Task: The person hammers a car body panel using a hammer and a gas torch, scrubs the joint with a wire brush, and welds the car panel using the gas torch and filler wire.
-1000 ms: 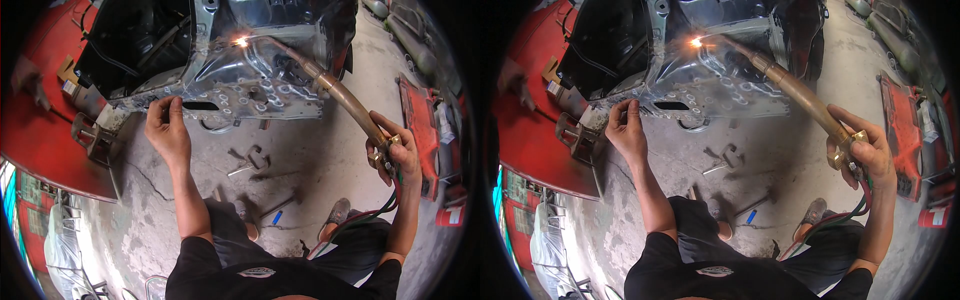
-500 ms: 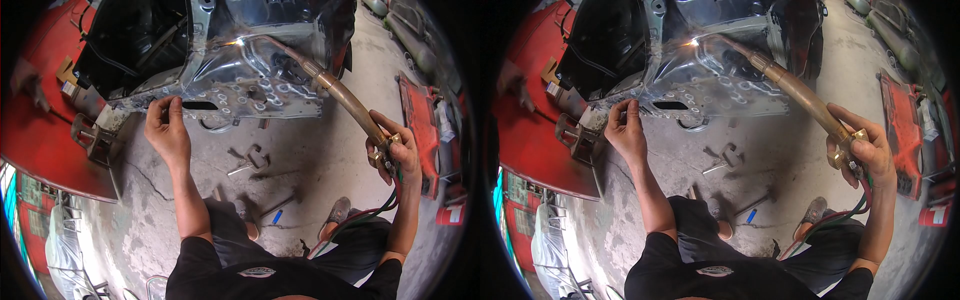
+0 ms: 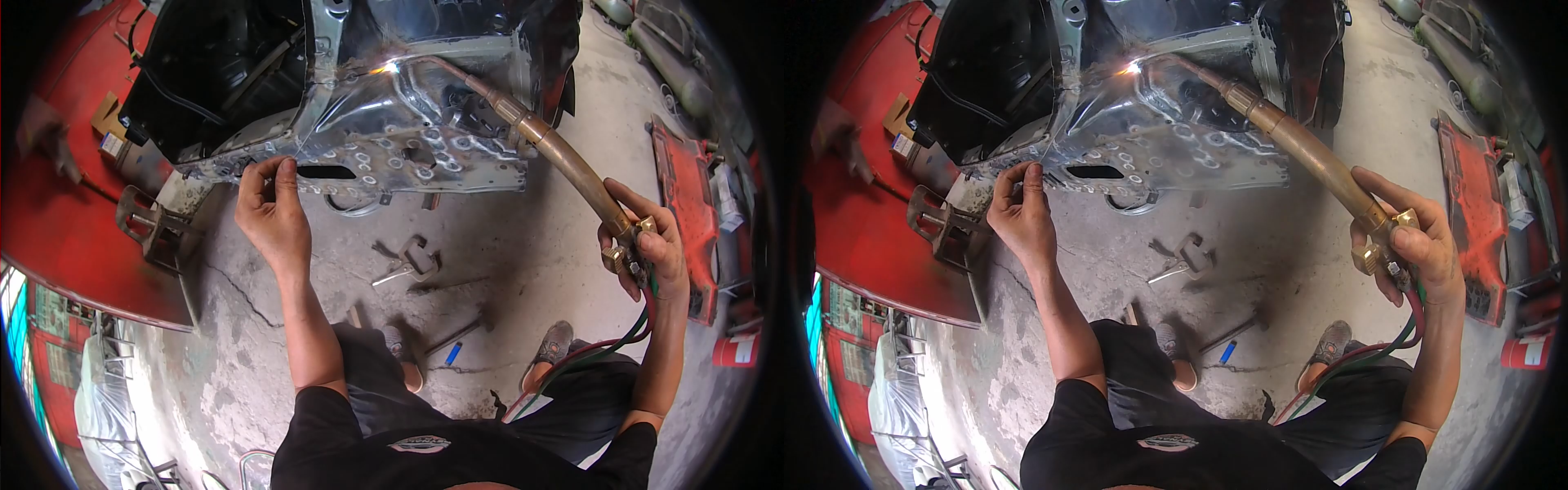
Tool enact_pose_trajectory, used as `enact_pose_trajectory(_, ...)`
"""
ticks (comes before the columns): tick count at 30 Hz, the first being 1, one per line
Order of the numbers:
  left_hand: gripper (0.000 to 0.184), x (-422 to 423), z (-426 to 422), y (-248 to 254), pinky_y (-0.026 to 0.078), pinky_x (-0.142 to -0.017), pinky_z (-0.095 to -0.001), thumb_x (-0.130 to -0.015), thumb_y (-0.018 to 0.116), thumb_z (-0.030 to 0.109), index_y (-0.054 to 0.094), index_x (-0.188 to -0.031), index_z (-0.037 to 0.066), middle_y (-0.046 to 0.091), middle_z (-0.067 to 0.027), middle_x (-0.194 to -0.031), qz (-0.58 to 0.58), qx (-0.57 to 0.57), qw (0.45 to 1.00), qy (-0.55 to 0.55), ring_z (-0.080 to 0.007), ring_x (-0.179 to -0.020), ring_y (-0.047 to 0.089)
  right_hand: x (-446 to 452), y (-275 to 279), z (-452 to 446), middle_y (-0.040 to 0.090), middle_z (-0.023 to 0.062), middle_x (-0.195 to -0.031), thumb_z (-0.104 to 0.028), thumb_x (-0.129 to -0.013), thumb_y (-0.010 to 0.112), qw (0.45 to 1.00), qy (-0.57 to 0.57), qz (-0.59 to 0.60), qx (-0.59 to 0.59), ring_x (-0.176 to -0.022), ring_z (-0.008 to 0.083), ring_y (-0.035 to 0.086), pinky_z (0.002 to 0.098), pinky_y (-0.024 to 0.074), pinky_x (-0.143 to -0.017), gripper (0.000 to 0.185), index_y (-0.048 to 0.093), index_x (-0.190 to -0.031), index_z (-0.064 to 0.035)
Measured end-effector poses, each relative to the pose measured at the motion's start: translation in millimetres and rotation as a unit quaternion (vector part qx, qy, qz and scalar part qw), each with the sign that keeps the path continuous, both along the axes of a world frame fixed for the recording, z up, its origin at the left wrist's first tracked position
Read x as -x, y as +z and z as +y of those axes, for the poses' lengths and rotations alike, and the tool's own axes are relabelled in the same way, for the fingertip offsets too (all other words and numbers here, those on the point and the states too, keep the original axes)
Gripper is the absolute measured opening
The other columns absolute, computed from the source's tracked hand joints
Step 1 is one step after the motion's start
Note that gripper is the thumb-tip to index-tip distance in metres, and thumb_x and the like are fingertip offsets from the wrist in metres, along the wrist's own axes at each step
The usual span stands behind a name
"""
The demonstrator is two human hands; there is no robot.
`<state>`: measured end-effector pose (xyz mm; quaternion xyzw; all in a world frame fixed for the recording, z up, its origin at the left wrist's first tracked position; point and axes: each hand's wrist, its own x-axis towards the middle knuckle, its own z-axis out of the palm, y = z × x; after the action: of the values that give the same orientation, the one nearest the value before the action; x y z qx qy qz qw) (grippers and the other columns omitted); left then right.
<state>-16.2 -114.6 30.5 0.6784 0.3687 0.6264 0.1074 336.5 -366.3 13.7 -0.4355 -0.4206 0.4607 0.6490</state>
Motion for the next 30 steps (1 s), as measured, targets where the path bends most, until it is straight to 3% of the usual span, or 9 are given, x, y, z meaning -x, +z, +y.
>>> enact_pose_trajectory(12,0.011,-0.1,0.9,-0.8,0.039,-0.058,-0.0192,-0.096,0.072,0.01,0.07,-0.092,0.0,0.062,0.0012,-0.079,-0.01,0.001,1.0,-0.007,-0.0034,-0.067,0.049,-3.2,-6.3,1.6,0.064,0.0196,-0.082,-0.035,-0.083,0.075,1.0,0.005,0.006,-0.012,-0.047,0.0166,0.059,0.023,0.0442,-0.027,0.085,0.041,-0.147,0.0101)
enact_pose_trajectory(20,0.012,-0.6,-0.3,0.2,0.038,-0.058,-0.0195,-0.095,0.072,0.01,0.07,-0.092,0.0,0.062,0.0011,-0.079,0.002,0.001,1.0,0.004,-0.0036,-0.067,0.048,2.3,0.7,0.8,0.065,0.0182,-0.081,-0.035,-0.079,0.076,1.0,-0.008,0.002,0.007,-0.054,0.0164,0.063,0.0227,0.0458,-0.03,0.085,0.045,-0.143,0.012)
enact_pose_trajectory(23,0.014,1.7,4.9,-2.9,0.027,-0.051,-0.0173,-0.097,0.071,0.014,0.071,-0.097,0.0,0.056,0.0067,-0.07,0.01,-0.025,1.0,-0.001,0.0004,-0.057,0.041,2.0,0.7,1.1,0.065,0.0183,-0.081,-0.035,-0.08,0.076,1.0,-0.005,-0.001,0.007,-0.053,0.0161,0.062,0.0227,0.0459,-0.03,0.085,0.045,-0.143,0.0119)
enact_pose_trajectory(26,0.012,-0.2,0.7,-0.8,0.038,-0.058,-0.0196,-0.095,0.072,0.011,0.07,-0.092,0.0,0.063,0.0009,-0.079,-0.003,0.007,1.0,0.003,-0.0035,-0.066,0.048,1.9,-0.4,1.6,0.065,0.0184,-0.081,-0.035,-0.08,0.075,1.0,-0.007,0.0,0.005,-0.053,0.0159,0.062,0.0226,0.0459,-0.03,0.084,0.045,-0.143,0.0118)
enact_pose_trajectory(30,0.012,1.6,3.6,-2.9,0.035,-0.055,-0.0189,-0.096,0.072,0.012,0.071,-0.094,0.0,0.061,0.0028,-0.076,-0.003,-0.004,1.0,-0.005,-0.0023,-0.063,0.046,1.5,-0.8,1.7,0.065,0.0185,-0.081,-0.035,-0.08,0.075,1.0,-0.008,-0.001,0.004,-0.052,0.0158,0.061,0.0226,0.0457,-0.03,0.084,0.045,-0.143,0.0118)
